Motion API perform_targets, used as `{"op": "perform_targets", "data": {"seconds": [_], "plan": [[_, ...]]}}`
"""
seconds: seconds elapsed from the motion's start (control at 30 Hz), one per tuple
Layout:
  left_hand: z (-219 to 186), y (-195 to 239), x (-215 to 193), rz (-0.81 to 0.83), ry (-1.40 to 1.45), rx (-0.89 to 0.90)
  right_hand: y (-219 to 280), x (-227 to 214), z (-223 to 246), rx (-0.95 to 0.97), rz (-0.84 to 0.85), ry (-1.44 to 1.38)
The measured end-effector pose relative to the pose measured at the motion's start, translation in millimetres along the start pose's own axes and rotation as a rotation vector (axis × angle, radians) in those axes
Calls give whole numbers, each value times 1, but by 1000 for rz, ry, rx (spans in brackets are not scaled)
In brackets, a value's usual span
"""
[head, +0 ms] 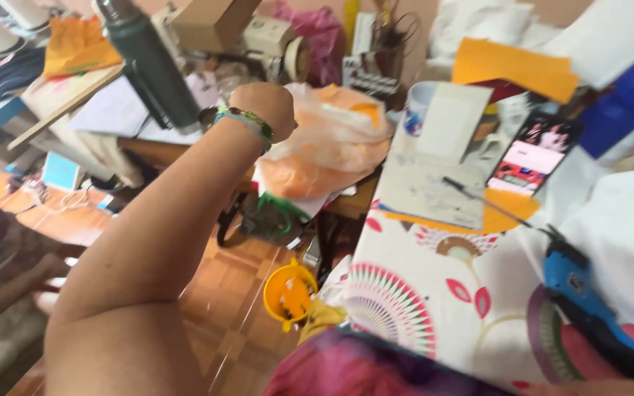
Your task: Cutting out patterns from orange fabric using an electric fabric cutter and marking with a pen.
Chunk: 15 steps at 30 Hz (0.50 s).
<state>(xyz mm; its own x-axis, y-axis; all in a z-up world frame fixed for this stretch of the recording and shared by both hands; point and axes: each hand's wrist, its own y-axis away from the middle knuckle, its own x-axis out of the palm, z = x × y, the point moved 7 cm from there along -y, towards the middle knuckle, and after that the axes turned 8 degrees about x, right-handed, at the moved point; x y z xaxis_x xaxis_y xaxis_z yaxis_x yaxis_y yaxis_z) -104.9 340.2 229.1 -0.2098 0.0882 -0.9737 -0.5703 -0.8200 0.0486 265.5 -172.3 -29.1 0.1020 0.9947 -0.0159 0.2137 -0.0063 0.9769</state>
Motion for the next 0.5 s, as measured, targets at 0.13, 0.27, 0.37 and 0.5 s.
{"op": "perform_targets", "data": {"seconds": [0.13,0.27,0.37,0.5], "plan": [[1,-1,27,-117,3,99,40,29,-28,-844,-300,2120],[-10,-2,36,-273,63,176,67,62,-121,-1564,139,2110],[-7,-23,73,-186,-18,140,91,98,-175,-1599,359,2122],[-15,-33,106,-93,108,191,130,177,-247,-1703,606,2140]]}}
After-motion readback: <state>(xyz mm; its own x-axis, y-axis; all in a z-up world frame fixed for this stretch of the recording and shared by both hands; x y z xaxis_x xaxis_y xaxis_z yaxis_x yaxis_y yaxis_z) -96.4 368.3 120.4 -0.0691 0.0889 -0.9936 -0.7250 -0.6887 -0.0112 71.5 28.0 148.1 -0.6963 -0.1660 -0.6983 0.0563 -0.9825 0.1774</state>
